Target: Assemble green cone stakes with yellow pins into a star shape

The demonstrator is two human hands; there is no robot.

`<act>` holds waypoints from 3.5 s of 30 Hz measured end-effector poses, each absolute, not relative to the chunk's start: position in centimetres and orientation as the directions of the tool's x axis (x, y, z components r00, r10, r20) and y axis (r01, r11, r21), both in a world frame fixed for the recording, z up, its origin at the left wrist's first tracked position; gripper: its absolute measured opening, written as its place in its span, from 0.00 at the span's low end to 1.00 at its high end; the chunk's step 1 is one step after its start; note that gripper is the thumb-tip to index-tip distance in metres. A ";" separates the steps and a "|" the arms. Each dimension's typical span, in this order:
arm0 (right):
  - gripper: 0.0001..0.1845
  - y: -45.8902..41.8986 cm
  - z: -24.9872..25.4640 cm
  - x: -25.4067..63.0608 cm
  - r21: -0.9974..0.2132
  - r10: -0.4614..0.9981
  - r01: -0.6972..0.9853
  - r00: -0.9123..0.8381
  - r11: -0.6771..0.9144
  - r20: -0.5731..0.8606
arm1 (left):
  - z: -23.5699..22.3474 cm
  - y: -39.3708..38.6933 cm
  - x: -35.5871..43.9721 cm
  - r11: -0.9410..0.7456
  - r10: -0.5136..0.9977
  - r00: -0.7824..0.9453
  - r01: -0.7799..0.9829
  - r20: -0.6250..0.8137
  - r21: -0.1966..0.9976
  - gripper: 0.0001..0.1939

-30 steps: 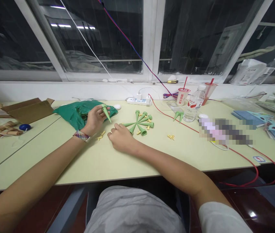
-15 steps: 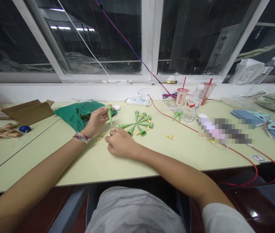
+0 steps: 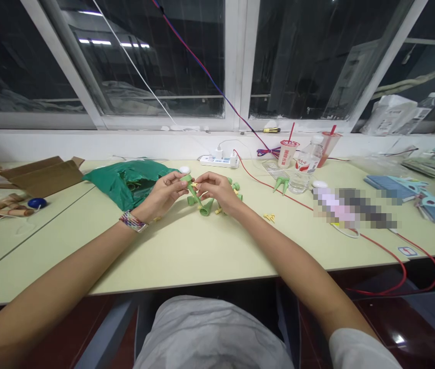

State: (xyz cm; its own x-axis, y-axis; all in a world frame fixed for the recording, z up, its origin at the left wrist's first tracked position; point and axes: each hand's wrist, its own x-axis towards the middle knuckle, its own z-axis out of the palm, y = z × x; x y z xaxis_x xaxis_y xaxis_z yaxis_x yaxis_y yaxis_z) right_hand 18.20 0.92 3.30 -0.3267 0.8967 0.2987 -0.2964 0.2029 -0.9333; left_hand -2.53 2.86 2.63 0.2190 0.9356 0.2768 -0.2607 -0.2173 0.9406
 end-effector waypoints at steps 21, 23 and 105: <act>0.12 1.5 3.3 19.0 -0.931 0.878 -0.365 -0.440 0.014 0.186 | 2.0 3.2 -2.7 -0.216 0.917 0.288 -0.224 0.276 0.950 0.22; 0.13 1.7 3.2 19.0 -0.924 0.877 -0.382 -0.445 -0.003 0.182 | 1.9 3.3 -2.9 -0.199 0.920 0.293 -0.221 0.259 0.955 0.24; 0.08 -3.9 1.2 36.9 -0.614 0.995 0.788 -0.004 -0.057 -0.098 | 1.6 1.9 -1.5 -0.204 0.914 0.323 -0.152 0.244 0.967 0.19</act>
State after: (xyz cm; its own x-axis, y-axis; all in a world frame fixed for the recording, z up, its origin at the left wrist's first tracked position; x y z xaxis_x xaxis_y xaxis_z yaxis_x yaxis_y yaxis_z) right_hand 36.92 -3.92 1.17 -0.0041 0.9952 -0.0976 0.7876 -0.0569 -0.6135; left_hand -1.53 1.87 1.60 0.3234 0.9142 0.2443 -0.1523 -0.2045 0.9669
